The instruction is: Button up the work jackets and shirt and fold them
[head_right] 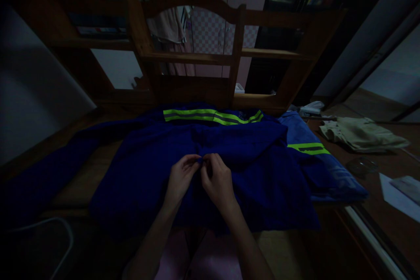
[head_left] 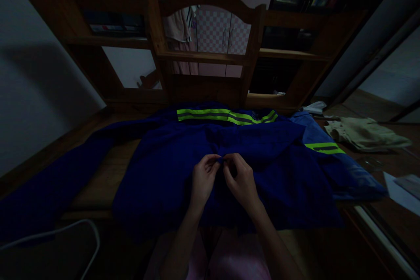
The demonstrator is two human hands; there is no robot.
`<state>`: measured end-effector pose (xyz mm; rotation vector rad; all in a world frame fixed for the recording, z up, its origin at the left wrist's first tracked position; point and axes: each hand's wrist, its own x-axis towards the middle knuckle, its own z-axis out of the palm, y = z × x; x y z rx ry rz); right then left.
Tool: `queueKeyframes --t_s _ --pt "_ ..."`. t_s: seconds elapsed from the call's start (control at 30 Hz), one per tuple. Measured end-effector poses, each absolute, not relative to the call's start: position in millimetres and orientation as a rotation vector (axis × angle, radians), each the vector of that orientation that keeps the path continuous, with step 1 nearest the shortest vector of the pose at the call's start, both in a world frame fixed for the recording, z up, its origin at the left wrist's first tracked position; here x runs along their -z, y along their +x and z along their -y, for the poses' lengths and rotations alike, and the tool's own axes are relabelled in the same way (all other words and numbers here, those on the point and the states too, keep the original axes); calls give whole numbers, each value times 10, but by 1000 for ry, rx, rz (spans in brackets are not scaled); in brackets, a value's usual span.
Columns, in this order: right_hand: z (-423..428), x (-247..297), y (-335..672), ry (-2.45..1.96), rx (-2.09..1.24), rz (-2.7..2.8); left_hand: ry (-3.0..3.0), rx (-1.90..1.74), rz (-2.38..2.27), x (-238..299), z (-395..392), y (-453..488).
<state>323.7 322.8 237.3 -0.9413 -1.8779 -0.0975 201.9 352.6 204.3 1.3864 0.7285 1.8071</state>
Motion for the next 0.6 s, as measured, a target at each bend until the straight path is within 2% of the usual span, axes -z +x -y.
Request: queueKeyframes --t_s 0.6 --pt "-3223 -2371 3227 -938 134 1860 1358 -1784 -750 -2058 -3499 2028"
